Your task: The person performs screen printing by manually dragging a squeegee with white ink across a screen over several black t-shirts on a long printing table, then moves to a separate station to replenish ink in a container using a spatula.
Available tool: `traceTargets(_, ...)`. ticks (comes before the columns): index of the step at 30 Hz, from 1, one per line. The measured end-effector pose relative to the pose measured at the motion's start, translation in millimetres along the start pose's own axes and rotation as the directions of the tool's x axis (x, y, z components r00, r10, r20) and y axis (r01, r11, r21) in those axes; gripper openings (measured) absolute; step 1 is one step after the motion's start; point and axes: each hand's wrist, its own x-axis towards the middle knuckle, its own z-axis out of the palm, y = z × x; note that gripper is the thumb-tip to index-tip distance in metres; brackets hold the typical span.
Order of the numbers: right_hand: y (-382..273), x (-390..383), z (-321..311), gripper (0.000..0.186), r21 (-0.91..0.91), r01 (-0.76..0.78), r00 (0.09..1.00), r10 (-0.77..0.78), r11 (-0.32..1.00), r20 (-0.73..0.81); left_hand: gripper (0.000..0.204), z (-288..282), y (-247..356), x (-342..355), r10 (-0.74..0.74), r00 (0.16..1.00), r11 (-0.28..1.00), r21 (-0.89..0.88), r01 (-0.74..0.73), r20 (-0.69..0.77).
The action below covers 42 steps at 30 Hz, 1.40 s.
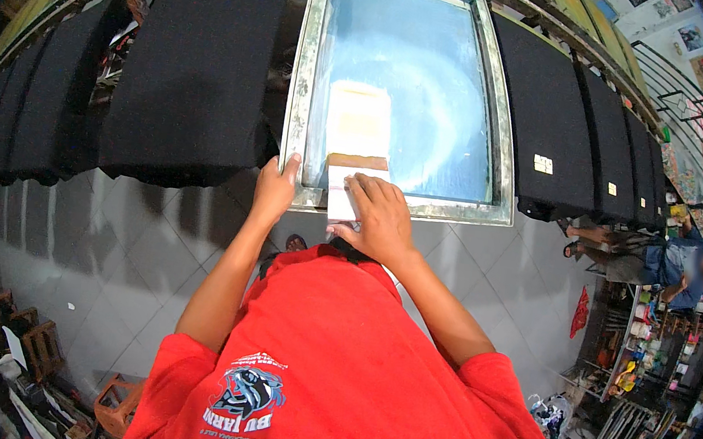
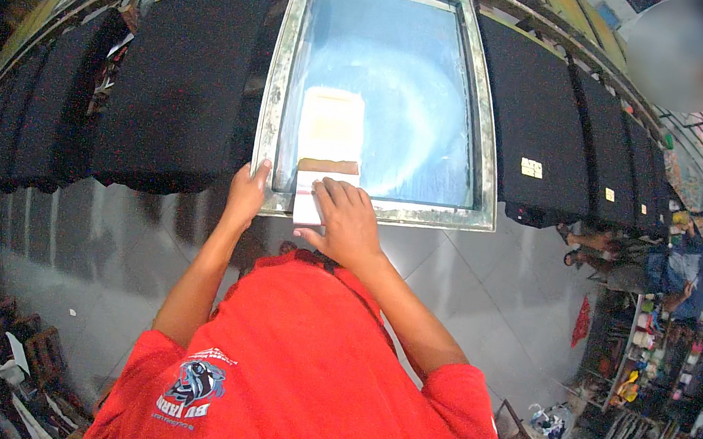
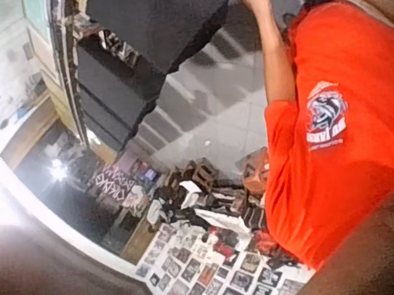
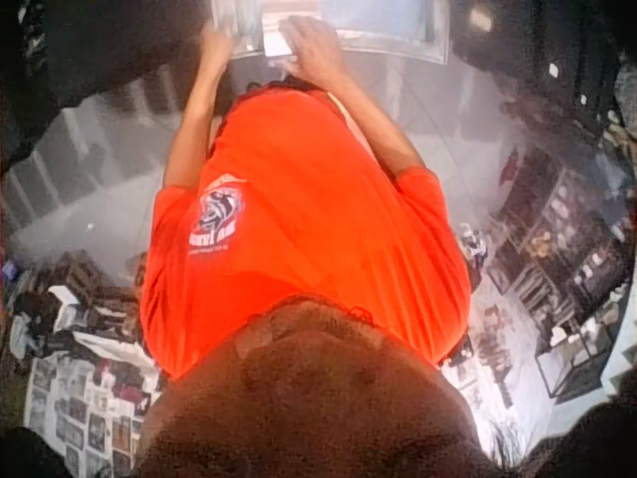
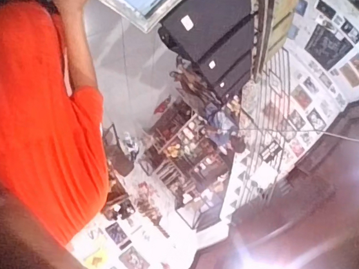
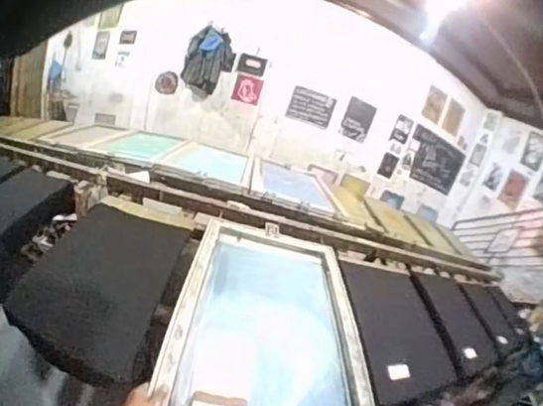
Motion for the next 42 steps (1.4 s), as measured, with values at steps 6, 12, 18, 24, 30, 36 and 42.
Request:
traceTargets(6,66.3,-27.7,-31.7,0.078,-0.106,-0.271,0.934,0.235,0.957,-0.268,0.044,-0.4,-4.9,-1.2,-0.027,1.0,0.995,-0.094,0.028,0.013)
traceTargets(12,222.8,-104.6,-81.9,0.056,0.008,-0.841,0.497,0.779,0.541,-0.382,0.041,-2.4,1.1,-6.6,-0.027,0.999,0.979,-0.203,0.035,0.042)
traceTargets(18,254.5,-102.0,-75.2,0.062,0.253,-0.836,0.439,0.871,0.486,-0.22,0.041,-6.7,6.3,-11.0,0.033,0.999,0.994,-0.104,-0.03,0.026)
traceTargets(24,237.4,-117.8,-65.0,0.062,0.23,-0.821,0.443,0.837,0.522,-0.321,0.039,-11.6,6.8,-11.1,0.037,0.998,0.997,-0.063,-0.035,0.041)
traceTargets(30,221.3,-116.8,-26.7,0.06,0.264,-0.838,0.399,0.866,0.478,-0.303,0.041,-26.8,-19.6,14.4,0.149,0.988,0.985,0.087,-0.152,0.041)
traceTargets(36,183.0,-75.6,65.7,0.053,0.289,-0.793,0.445,0.835,0.535,-0.324,0.045,-90.8,-101.1,65.0,0.103,0.988,0.99,-0.103,-0.092,0.113)
traceTargets(42,170.6,-44.5,109.0,0.051,0.297,-0.819,0.438,0.869,0.492,-0.23,0.045,-115.7,-149.5,92.8,0.061,0.994,0.998,-0.03,-0.058,0.093)
